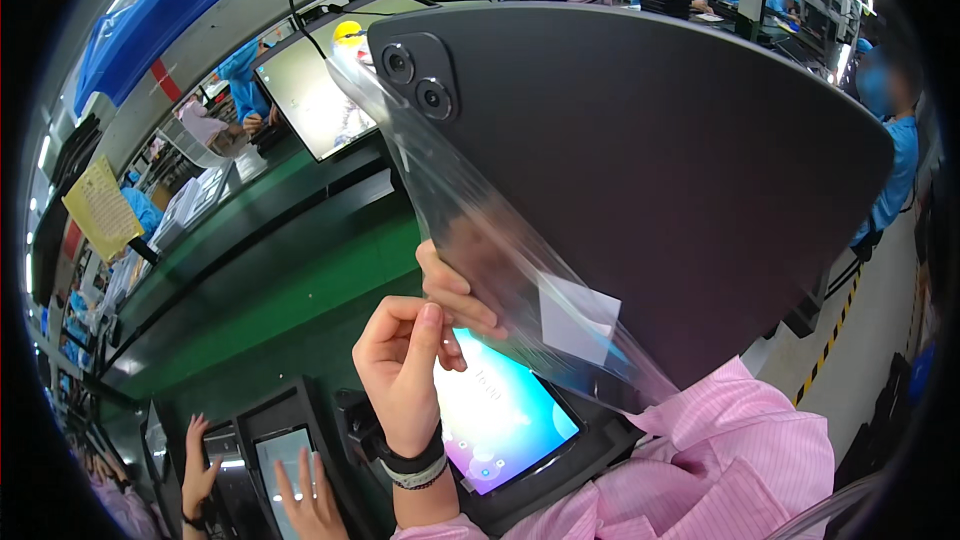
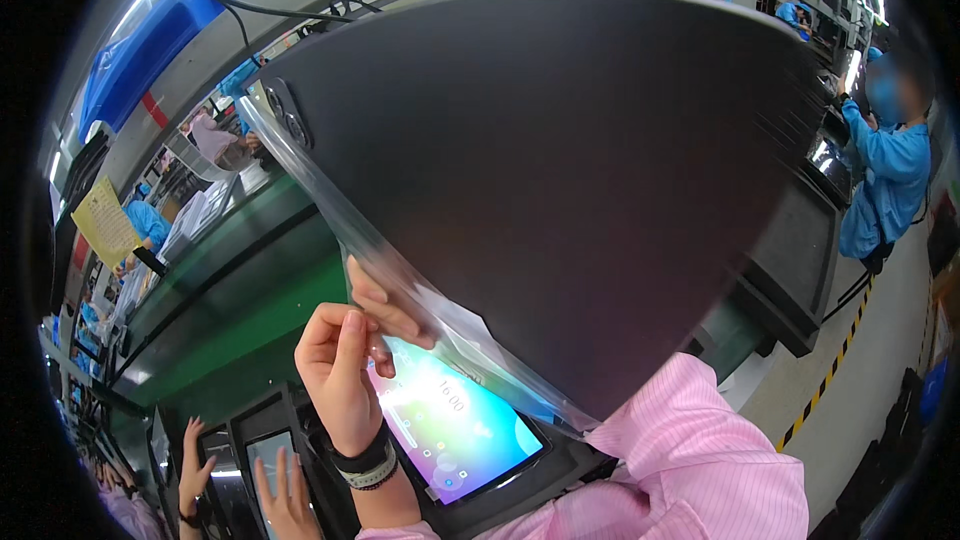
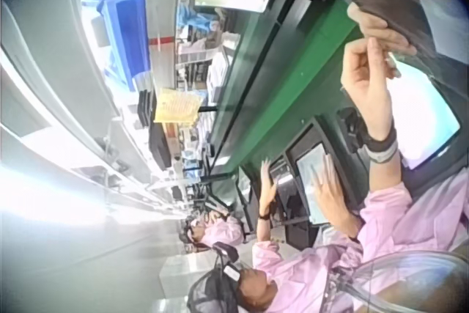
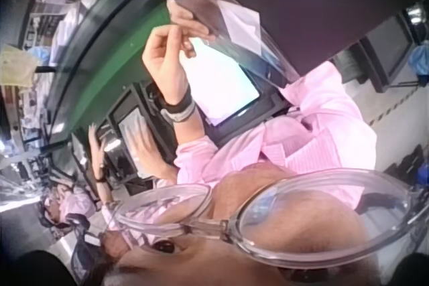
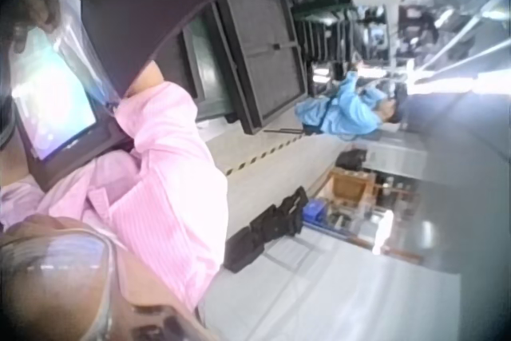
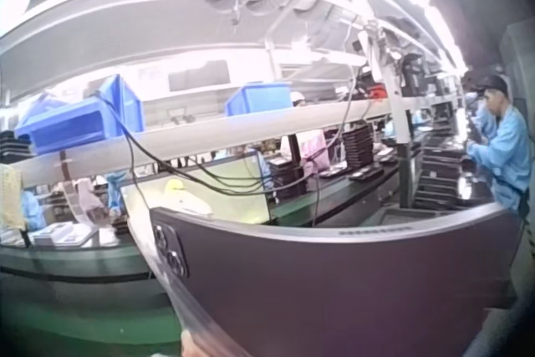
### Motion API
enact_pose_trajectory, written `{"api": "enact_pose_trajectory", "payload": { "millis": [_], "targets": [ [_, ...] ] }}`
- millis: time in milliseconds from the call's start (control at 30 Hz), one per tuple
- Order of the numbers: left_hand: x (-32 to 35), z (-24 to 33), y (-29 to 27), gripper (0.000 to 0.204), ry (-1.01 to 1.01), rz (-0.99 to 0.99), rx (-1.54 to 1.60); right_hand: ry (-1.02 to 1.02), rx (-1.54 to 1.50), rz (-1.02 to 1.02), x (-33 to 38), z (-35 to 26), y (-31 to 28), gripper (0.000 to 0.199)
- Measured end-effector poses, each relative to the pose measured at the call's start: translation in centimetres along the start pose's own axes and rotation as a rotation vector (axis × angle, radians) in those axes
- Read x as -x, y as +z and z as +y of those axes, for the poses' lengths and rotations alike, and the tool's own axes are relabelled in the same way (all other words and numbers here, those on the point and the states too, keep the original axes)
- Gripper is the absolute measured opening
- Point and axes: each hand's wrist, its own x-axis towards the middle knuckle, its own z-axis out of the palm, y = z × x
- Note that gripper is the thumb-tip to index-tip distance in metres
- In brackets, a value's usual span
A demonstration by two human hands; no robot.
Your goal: Inspecting tablet screens, applying protective films, and testing touchscreen functionality on an assembly line.
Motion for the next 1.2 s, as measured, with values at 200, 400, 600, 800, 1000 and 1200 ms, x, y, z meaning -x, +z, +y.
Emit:
{"api": "enact_pose_trajectory", "payload": {
  "millis": [200,400,600,800,1000,1200],
  "targets": [
    [0.3,0.4,0.1,0.015,0.021,-0.114,0.107,-0.076,-0.006,-0.082,-0.5,-0.2,0.4,0.034],
    [1.0,0.6,0.6,0.016,-0.001,-0.192,0.108,-0.133,-0.001,0.020,0.2,-1.6,0.8,0.035],
    [0.7,0.3,0.3,0.020,0.017,-0.181,0.095,-0.166,0.088,0.191,1.0,-2.6,-0.6,0.035],
    [0.5,0.6,-0.1,0.021,0.070,-0.171,0.107,-0.194,0.135,0.341,2.0,-2.6,-1.9,0.035],
    [1.0,2.6,-2.3,0.022,0.195,-0.014,0.172,-0.203,0.149,0.447,3.5,-1.9,-1.8,0.035],
    [1.2,4.4,-4.9,0.024,0.263,-0.010,0.178,-0.042,0.974,0.796,4.4,-5.0,-1.8,0.032]
  ]
}}
